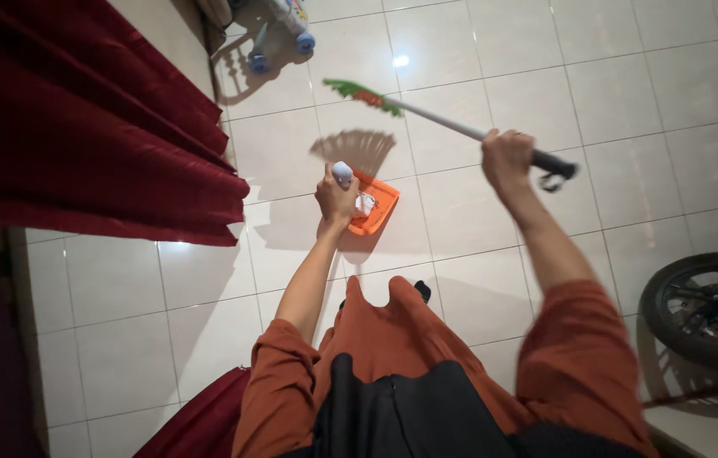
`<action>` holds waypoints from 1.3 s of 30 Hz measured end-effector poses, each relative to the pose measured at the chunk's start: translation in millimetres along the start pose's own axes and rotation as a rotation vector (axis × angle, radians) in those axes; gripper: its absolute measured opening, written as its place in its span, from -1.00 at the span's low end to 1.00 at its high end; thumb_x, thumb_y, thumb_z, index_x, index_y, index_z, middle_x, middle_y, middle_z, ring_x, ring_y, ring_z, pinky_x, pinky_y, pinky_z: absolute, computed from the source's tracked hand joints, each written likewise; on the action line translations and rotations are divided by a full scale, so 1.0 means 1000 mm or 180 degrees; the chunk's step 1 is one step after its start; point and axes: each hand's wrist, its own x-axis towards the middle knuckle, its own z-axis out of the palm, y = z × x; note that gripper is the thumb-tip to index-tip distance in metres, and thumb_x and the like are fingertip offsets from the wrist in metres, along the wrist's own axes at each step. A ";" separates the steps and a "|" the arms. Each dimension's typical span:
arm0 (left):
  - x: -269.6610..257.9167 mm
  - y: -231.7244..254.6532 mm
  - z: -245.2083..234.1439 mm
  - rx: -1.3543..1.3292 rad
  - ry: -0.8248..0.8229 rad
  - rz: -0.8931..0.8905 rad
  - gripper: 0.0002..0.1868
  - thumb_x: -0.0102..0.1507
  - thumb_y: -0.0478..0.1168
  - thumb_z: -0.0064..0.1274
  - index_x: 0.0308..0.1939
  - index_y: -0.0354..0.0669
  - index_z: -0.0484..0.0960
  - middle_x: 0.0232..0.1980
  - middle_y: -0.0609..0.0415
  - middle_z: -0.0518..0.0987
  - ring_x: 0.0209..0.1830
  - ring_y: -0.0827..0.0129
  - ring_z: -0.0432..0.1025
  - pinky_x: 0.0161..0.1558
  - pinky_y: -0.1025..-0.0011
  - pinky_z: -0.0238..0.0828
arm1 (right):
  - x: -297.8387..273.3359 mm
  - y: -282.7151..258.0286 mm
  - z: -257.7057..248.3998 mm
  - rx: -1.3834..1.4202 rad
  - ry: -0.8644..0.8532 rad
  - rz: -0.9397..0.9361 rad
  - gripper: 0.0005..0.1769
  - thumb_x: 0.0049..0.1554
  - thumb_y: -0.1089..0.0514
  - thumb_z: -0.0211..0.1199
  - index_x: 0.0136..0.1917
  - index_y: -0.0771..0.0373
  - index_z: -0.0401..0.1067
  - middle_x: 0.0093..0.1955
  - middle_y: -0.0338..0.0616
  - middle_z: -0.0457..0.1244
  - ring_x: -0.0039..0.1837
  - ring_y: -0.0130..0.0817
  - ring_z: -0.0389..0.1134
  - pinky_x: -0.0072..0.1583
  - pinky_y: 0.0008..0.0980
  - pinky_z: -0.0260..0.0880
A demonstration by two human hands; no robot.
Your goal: The person sweeps a tiled floor using a broom and a dustpan. They gather debris into a pile and sweep it into the dustpan, then continue sweeping the rest of the floor area.
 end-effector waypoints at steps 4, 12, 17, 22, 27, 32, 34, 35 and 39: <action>-0.007 -0.010 -0.031 0.0068 0.0036 -0.0066 -0.69 0.18 -0.17 0.24 -0.10 -0.14 0.48 -0.39 0.02 0.66 -0.35 0.07 0.61 -0.21 0.11 0.53 | -0.003 -0.098 0.078 -0.0559 0.0095 0.0207 -0.90 0.09 0.15 0.19 -0.22 0.18 0.47 -0.35 -0.14 0.29 -0.31 -0.33 0.31 -0.28 -0.21 0.17; -0.015 -0.039 -0.053 0.0063 0.0039 -0.0211 -0.70 0.14 -0.23 0.19 -0.10 -0.13 0.47 -0.39 0.01 0.63 -0.36 0.08 0.60 -0.25 0.12 0.54 | -0.065 -0.175 -0.021 0.0228 -0.0671 -0.0241 -0.86 0.01 0.13 0.24 -0.36 0.05 0.55 -0.40 -0.19 0.37 -0.29 -0.26 0.43 -0.31 -0.16 0.30; -0.020 -0.051 -0.060 0.0202 0.0089 -0.0144 -0.67 0.14 -0.20 0.20 -0.06 -0.12 0.48 -0.40 -0.02 0.65 -0.35 0.01 0.59 -0.18 0.07 0.51 | -0.054 -0.077 -0.110 0.0222 -0.1592 0.0279 -0.91 -0.03 0.17 0.32 -0.30 0.04 0.63 -0.39 -0.13 0.37 -0.29 -0.21 0.45 -0.25 -0.24 0.35; -0.038 -0.053 -0.094 0.0016 0.0054 -0.0209 -0.70 0.15 -0.13 0.22 -0.13 -0.14 0.50 -0.41 0.00 0.65 -0.35 0.04 0.61 -0.20 0.10 0.54 | -0.079 -0.044 -0.071 -0.0027 -0.0906 0.0494 -0.89 0.10 0.17 0.27 -0.23 0.10 0.60 -0.32 -0.10 0.39 -0.22 -0.18 0.45 -0.19 -0.20 0.31; -0.056 -0.049 -0.131 0.0063 -0.0178 -0.0049 -0.70 0.08 -0.17 0.20 -0.17 -0.16 0.52 -0.43 -0.01 0.65 -0.37 0.03 0.61 -0.21 0.10 0.55 | -0.115 -0.106 0.025 -0.0880 -0.0262 0.0345 -0.88 0.09 0.15 0.21 -0.21 0.12 0.56 -0.25 -0.25 0.33 -0.16 -0.32 0.35 -0.18 -0.19 0.19; -0.085 -0.049 -0.132 0.0174 -0.0299 -0.0151 -0.70 0.11 -0.16 0.22 -0.16 -0.17 0.53 -0.43 -0.04 0.66 -0.37 0.02 0.61 -0.20 0.11 0.56 | -0.186 -0.200 0.006 -0.0994 -0.0686 0.0227 -0.83 0.08 0.06 0.23 -0.31 0.03 0.57 -0.34 -0.27 0.30 -0.23 -0.36 0.33 -0.27 -0.20 0.16; -0.098 -0.052 -0.133 0.0125 -0.0242 -0.0138 -0.68 0.10 -0.17 0.22 -0.12 -0.17 0.53 -0.42 -0.04 0.66 -0.37 0.03 0.61 -0.20 0.11 0.56 | -0.202 -0.216 -0.023 -0.0534 -0.1118 0.0076 -0.84 0.09 0.10 0.24 -0.30 0.03 0.58 -0.38 -0.28 0.32 -0.26 -0.31 0.38 -0.30 -0.21 0.21; -0.102 -0.053 -0.134 0.0096 -0.0212 -0.0127 -0.66 0.10 -0.18 0.23 -0.10 -0.18 0.53 -0.41 -0.04 0.66 -0.37 0.04 0.61 -0.21 0.12 0.56 | -0.206 -0.217 -0.040 -0.0303 -0.1327 0.0004 -0.84 0.09 0.12 0.24 -0.30 0.03 0.59 -0.40 -0.28 0.33 -0.28 -0.29 0.41 -0.32 -0.22 0.23; -0.123 -0.061 -0.144 0.0156 0.0001 0.0075 -0.62 0.09 -0.18 0.26 -0.05 -0.18 0.56 -0.37 -0.09 0.67 -0.35 -0.01 0.60 -0.24 0.07 0.52 | -0.199 -0.148 -0.117 0.0188 -0.1349 0.0110 -0.88 0.00 0.11 0.27 -0.28 0.04 0.62 -0.35 -0.15 0.40 -0.27 -0.21 0.46 -0.26 -0.23 0.33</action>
